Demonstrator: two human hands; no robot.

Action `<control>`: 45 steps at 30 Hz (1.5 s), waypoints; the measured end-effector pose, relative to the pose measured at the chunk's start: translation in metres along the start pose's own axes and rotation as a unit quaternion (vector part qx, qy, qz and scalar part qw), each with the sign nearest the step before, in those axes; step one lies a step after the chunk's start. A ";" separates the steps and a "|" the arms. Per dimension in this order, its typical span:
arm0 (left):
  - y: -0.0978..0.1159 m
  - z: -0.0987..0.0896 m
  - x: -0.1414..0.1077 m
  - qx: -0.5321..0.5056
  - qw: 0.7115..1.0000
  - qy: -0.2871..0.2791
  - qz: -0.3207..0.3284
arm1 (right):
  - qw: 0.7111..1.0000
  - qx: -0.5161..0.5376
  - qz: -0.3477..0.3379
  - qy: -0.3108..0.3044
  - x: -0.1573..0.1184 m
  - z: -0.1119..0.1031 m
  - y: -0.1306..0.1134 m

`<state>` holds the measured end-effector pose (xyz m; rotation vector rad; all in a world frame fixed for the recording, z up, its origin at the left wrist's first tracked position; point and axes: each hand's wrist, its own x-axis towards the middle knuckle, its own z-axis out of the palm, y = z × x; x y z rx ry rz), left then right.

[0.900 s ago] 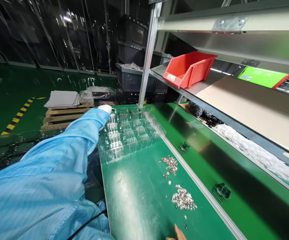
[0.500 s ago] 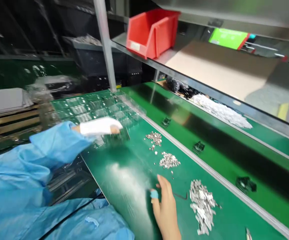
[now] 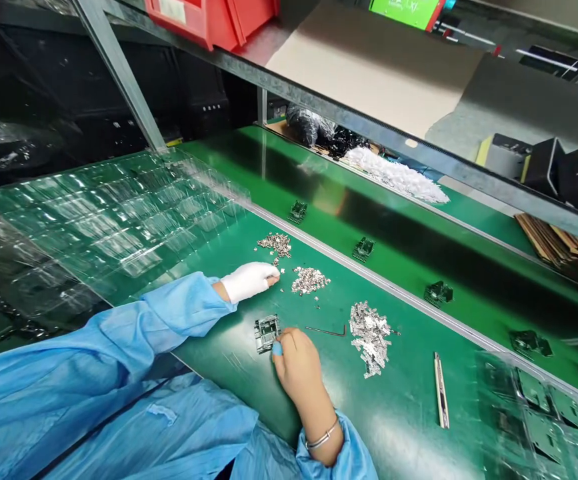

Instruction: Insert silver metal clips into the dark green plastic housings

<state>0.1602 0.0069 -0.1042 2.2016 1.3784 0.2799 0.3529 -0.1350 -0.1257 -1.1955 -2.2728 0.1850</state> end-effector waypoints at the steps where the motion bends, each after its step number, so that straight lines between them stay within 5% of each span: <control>1: -0.002 0.000 0.003 0.018 1.000 0.008 0.007 | 1.000 -0.005 0.013 -0.001 -0.001 0.002 -0.002; 13: 0.003 0.038 0.019 0.069 0.995 -0.007 0.074 | 0.994 0.040 0.096 0.014 0.007 -0.016 0.005; 20: -0.011 0.011 0.037 0.109 0.992 0.059 0.028 | 0.977 0.077 0.188 0.061 0.003 -0.020 0.024; 32: -0.022 0.003 0.033 0.013 0.996 0.085 -0.015 | 0.967 0.105 0.225 0.054 0.002 -0.019 0.028; 38: -0.059 -0.020 0.036 0.037 0.984 0.149 -0.092 | 0.966 0.105 0.231 0.045 -0.002 -0.016 0.031; 45: -0.099 -0.027 0.035 0.029 0.985 0.104 -0.131 | 0.968 0.104 0.226 0.017 -0.001 -0.015 0.032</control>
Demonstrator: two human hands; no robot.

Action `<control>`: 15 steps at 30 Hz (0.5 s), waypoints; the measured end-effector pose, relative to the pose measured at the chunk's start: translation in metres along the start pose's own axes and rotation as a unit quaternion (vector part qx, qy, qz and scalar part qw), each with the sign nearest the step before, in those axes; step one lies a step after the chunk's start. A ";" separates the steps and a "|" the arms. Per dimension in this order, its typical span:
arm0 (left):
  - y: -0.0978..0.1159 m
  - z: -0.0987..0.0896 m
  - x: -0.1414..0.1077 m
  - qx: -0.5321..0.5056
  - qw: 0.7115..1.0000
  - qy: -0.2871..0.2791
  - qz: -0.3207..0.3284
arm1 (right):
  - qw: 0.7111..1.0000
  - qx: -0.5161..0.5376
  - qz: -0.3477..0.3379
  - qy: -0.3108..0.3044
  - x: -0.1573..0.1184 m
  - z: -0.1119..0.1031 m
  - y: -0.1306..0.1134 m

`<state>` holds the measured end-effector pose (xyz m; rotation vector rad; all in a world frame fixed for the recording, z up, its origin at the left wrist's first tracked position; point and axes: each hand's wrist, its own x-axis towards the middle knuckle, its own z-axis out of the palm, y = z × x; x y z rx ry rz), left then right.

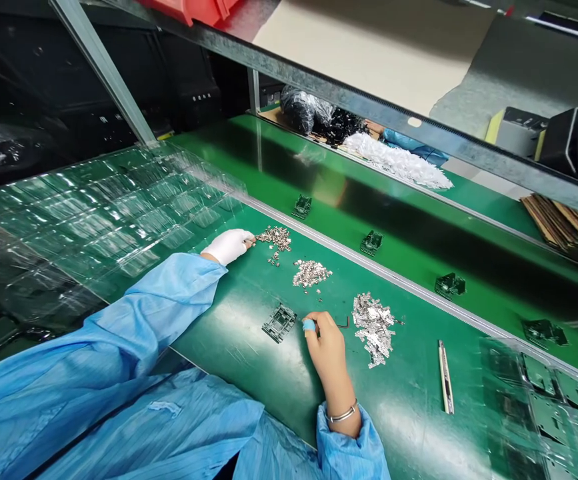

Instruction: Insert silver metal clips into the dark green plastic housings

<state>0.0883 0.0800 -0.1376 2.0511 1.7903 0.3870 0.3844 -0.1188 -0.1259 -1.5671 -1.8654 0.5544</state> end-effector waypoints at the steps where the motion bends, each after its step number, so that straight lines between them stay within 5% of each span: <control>1: -0.001 0.001 0.000 -0.009 1.000 0.000 0.001 | 1.000 -0.004 -0.003 0.001 0.000 0.000 0.000; 6: 0.011 -0.003 -0.005 -0.097 0.995 0.022 0.003 | 1.000 -0.005 -0.009 0.013 0.000 -0.001 0.002; 10: 0.048 -0.007 -0.039 -0.244 0.969 0.001 0.026 | 0.998 0.009 -0.019 0.066 0.005 -0.005 -0.011; 12: 0.075 -0.006 -0.068 -0.359 0.930 -0.057 0.047 | 0.994 0.023 -0.060 0.091 0.009 -0.006 -0.025; 13: 0.089 -0.004 -0.084 -0.480 0.868 -0.114 0.048 | 0.990 0.029 -0.095 0.097 0.012 -0.006 -0.033; 15: 0.113 -0.001 -0.112 -0.572 0.798 -0.187 0.045 | 0.979 0.028 -0.175 0.104 0.016 -0.003 -0.048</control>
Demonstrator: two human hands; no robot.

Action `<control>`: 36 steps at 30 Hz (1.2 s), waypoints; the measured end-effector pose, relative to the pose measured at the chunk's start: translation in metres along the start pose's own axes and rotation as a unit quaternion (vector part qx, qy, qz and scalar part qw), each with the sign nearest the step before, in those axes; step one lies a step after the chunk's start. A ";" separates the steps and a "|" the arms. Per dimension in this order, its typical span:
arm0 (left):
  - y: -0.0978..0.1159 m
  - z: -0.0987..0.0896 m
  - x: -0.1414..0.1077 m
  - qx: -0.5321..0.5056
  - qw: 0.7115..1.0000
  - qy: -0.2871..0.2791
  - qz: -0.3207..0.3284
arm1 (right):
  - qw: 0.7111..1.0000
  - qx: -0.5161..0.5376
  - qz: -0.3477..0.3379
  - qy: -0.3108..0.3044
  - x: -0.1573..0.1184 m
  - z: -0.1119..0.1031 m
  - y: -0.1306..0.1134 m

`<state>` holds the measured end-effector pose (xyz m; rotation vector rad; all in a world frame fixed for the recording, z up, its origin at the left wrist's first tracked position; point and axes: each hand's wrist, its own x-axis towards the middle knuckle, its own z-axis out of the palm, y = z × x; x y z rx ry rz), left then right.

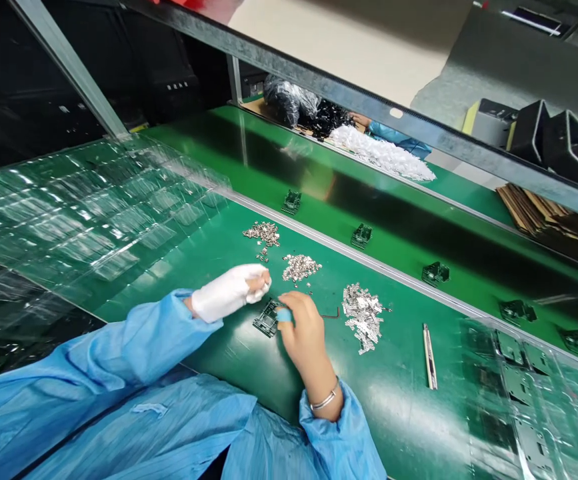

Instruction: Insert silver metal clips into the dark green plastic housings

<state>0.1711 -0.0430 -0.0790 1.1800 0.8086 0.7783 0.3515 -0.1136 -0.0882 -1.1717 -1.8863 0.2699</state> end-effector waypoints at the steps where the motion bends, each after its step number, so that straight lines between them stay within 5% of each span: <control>1: 0.000 0.013 -0.007 -0.065 0.997 -0.027 -0.024 | 0.999 -0.005 -0.031 0.006 0.003 0.002 -0.005; 5: 0.000 0.033 -0.021 -0.166 0.978 -0.083 -0.098 | 0.996 -0.036 -0.069 0.033 0.003 0.006 -0.015; 8: -0.001 0.024 -0.020 -0.050 0.994 -0.085 -0.053 | 0.999 0.003 -0.046 0.015 -0.001 0.002 -0.014; 11: -0.006 0.005 -0.017 0.176 0.978 0.010 0.111 | 0.995 0.081 0.060 0.013 -0.005 -0.005 -0.003; 13: -0.017 -0.006 -0.016 0.284 0.942 -0.001 0.180 | 0.978 0.123 0.164 0.026 -0.010 -0.009 0.008; 16: -0.037 -0.014 -0.012 0.381 0.907 -0.087 0.160 | 0.945 0.176 0.275 0.021 -0.017 -0.012 0.024; 18: -0.047 -0.012 -0.010 0.416 0.896 -0.086 0.129 | 0.934 0.198 0.296 0.008 -0.020 -0.010 0.030; 21: -0.050 0.000 -0.011 0.415 0.896 -0.050 0.147 | 0.942 0.195 0.272 -0.013 -0.022 -0.005 0.028; 27: -0.036 0.024 -0.018 0.414 0.885 -0.019 0.213 | 0.992 0.083 0.091 -0.014 -0.020 0.004 0.011; 36: -0.039 0.031 -0.021 0.440 0.870 -0.019 0.221 | 0.994 0.063 0.091 0.004 -0.022 0.006 0.010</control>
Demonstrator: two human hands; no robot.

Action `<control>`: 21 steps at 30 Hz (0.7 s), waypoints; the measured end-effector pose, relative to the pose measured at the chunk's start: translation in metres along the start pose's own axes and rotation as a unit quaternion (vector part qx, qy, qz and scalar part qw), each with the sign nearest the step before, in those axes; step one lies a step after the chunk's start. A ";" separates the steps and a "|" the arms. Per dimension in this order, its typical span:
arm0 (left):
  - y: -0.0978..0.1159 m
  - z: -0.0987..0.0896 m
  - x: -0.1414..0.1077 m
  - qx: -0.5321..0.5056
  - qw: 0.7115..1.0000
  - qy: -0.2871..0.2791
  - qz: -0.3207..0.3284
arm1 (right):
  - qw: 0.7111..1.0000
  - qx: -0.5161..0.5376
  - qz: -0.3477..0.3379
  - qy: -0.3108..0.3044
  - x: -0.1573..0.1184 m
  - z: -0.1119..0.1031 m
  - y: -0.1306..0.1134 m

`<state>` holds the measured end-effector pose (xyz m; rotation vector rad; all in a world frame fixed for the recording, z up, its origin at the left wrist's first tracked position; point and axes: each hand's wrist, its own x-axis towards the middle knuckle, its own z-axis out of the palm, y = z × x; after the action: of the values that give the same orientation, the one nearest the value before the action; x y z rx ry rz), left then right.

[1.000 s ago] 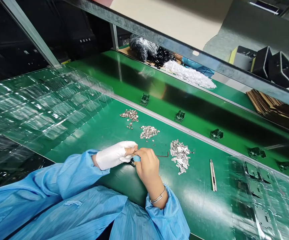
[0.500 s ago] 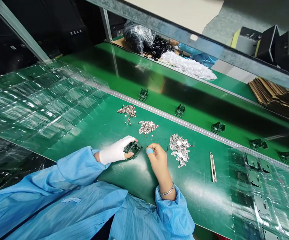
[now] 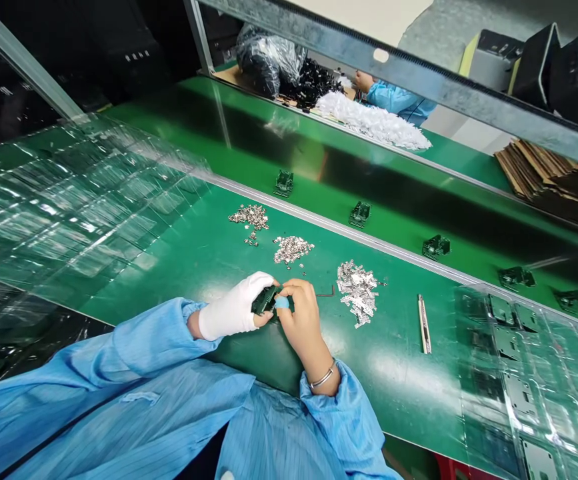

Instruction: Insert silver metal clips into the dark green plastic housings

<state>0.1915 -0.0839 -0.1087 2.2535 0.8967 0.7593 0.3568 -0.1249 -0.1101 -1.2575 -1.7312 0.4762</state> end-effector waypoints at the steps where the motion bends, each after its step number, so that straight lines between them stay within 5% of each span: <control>1: 0.001 0.000 -0.001 0.012 1.000 0.002 0.006 | 1.000 0.001 0.002 0.000 0.000 0.000 0.000; 11: 0.011 -0.006 0.002 -0.054 0.997 -0.005 -0.053 | 1.000 0.015 -0.005 -0.015 0.001 -0.003 -0.002; 21: 0.008 -0.001 -0.004 0.037 0.999 0.027 0.017 | 0.999 0.032 0.036 0.009 0.002 0.001 -0.006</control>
<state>0.1916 -0.0909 -0.1038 2.3290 0.9280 0.8183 0.3527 -0.1256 -0.1047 -1.2781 -1.6475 0.5579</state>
